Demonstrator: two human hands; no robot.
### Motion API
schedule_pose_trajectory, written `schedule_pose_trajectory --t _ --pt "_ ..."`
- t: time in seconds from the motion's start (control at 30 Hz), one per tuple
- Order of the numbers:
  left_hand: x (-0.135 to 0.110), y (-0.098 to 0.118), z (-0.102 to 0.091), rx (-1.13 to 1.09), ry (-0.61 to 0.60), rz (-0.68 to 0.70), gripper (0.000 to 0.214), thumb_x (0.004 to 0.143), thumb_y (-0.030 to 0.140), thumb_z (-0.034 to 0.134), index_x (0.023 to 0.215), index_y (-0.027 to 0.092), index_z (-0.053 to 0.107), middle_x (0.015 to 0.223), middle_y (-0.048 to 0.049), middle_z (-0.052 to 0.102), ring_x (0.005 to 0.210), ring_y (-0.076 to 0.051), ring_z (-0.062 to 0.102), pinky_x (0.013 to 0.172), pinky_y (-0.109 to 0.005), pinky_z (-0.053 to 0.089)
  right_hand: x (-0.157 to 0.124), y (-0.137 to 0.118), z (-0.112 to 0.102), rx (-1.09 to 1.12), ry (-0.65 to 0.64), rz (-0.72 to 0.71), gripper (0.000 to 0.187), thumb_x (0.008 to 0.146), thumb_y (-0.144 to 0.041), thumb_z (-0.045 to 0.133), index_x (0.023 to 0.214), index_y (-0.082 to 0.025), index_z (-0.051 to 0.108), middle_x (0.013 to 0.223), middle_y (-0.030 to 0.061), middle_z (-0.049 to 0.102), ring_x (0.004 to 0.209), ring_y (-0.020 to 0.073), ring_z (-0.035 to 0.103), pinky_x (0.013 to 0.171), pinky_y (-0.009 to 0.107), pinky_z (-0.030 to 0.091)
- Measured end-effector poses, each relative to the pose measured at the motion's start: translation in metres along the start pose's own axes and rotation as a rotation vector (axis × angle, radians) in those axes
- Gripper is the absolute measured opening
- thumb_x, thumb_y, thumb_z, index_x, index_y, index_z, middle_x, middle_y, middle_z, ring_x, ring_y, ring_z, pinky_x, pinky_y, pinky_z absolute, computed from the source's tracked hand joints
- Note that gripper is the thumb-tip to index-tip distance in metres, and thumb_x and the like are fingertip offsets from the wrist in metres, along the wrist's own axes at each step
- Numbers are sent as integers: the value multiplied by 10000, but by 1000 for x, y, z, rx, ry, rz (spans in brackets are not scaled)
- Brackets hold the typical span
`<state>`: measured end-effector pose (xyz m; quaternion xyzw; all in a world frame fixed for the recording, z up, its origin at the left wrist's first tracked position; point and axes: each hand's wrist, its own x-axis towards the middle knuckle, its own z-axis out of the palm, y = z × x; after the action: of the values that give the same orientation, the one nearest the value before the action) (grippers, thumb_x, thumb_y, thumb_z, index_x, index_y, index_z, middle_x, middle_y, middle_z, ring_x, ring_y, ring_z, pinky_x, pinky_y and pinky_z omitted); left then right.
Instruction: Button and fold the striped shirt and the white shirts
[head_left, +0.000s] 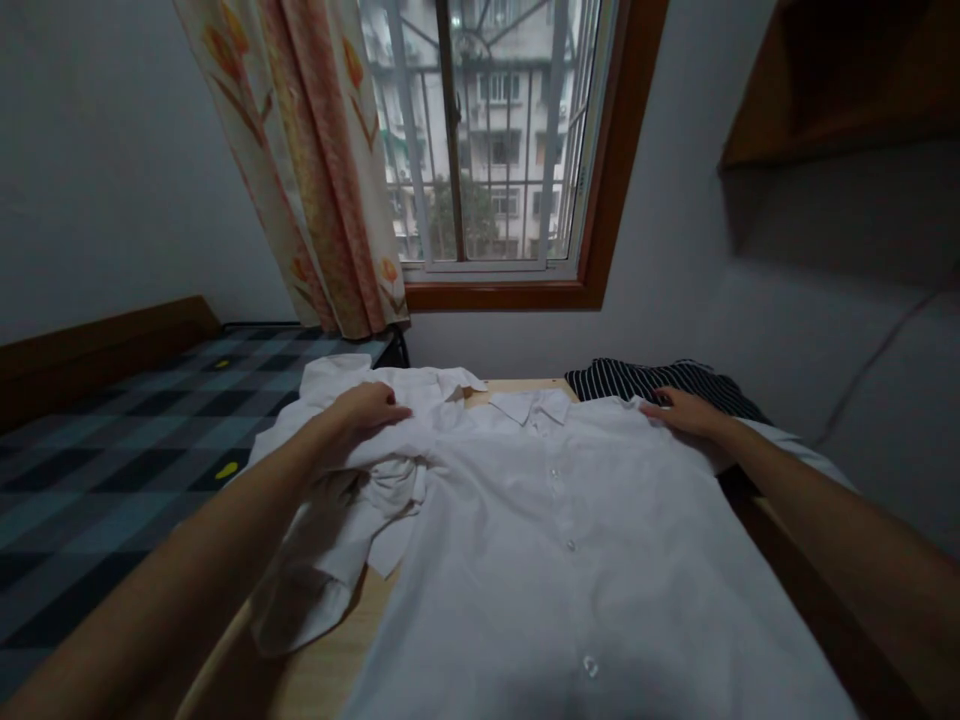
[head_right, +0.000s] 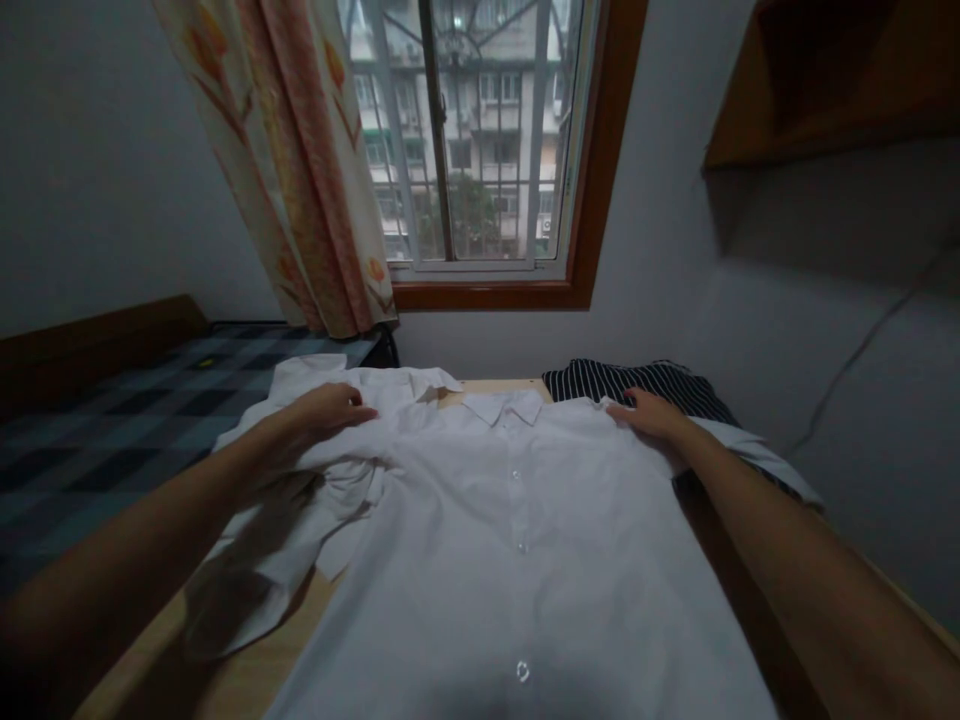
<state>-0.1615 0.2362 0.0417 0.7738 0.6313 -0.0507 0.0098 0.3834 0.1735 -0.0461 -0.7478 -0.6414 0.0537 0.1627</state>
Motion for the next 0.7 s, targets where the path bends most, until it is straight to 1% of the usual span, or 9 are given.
schedule_pose_trajectory --t 0.07,0.13,0.2,0.27,0.33,0.4,0.5,0.57,0.7 --pt "6 -4 1 5 -21 58 330 750 482 548 746 185 692 825 -72 722 835 -237 646 682 -260 428 5 3 1 -14 -142 -38 481 781 -471 601 1086 -105 672 1121 171 673 1011 287 635 860 351 474" --pt "7 -5 -2 -4 45 107 285 781 427 524 756 185 672 814 -63 712 810 -218 639 692 -256 428 8 1 -4 -32 -143 -80 360 798 -420 585 978 -131 701 1029 133 701 943 262 646 820 324 469" --pt "6 -4 -7 -18 248 83 318 847 413 449 863 174 659 864 -84 703 818 -224 635 708 -275 433 11 -4 -11 -51 61 -71 322 844 -409 525 950 -158 696 970 114 707 902 261 640 790 332 456" --pt "8 -4 -13 -3 489 -3 385 911 407 350 1006 154 624 917 -124 691 829 -255 636 722 -319 439 12 -11 -16 -86 359 -18 348 897 -406 445 1006 -164 669 976 129 697 903 275 625 785 354 439" --pt "12 -6 -15 47 614 -80 426 943 405 285 1099 144 584 946 -152 681 835 -289 641 733 -361 442 12 -18 -15 -135 540 35 367 930 -379 385 1070 -144 630 1001 159 680 912 286 615 782 365 428" --pt "17 -8 -13 114 570 -91 409 941 396 301 1115 143 572 969 -167 676 850 -314 645 749 -391 443 11 -23 -6 -212 533 41 351 933 -342 376 1080 -125 609 1020 179 659 932 295 604 780 372 424" --pt "22 -8 -5 222 446 -59 353 890 369 423 1090 129 586 1054 -198 650 957 -355 616 799 -440 436 7 -27 13 -337 394 63 353 902 -348 433 1101 -108 599 1056 205 622 979 332 577 786 409 425" --pt "18 -1 -1 267 446 -23 339 864 359 472 1066 122 604 1112 -213 622 1054 -374 566 849 -476 417 1 -28 20 -352 383 97 394 890 -370 452 1150 -104 583 1096 217 599 1003 348 561 800 438 428" --pt "-25 37 2 218 505 236 330 890 367 458 1047 139 638 1152 -184 611 1115 -346 526 911 -484 400 -37 -26 16 -247 434 -78 427 895 -413 443 1179 -123 572 1162 191 579 1086 336 533 904 464 425"
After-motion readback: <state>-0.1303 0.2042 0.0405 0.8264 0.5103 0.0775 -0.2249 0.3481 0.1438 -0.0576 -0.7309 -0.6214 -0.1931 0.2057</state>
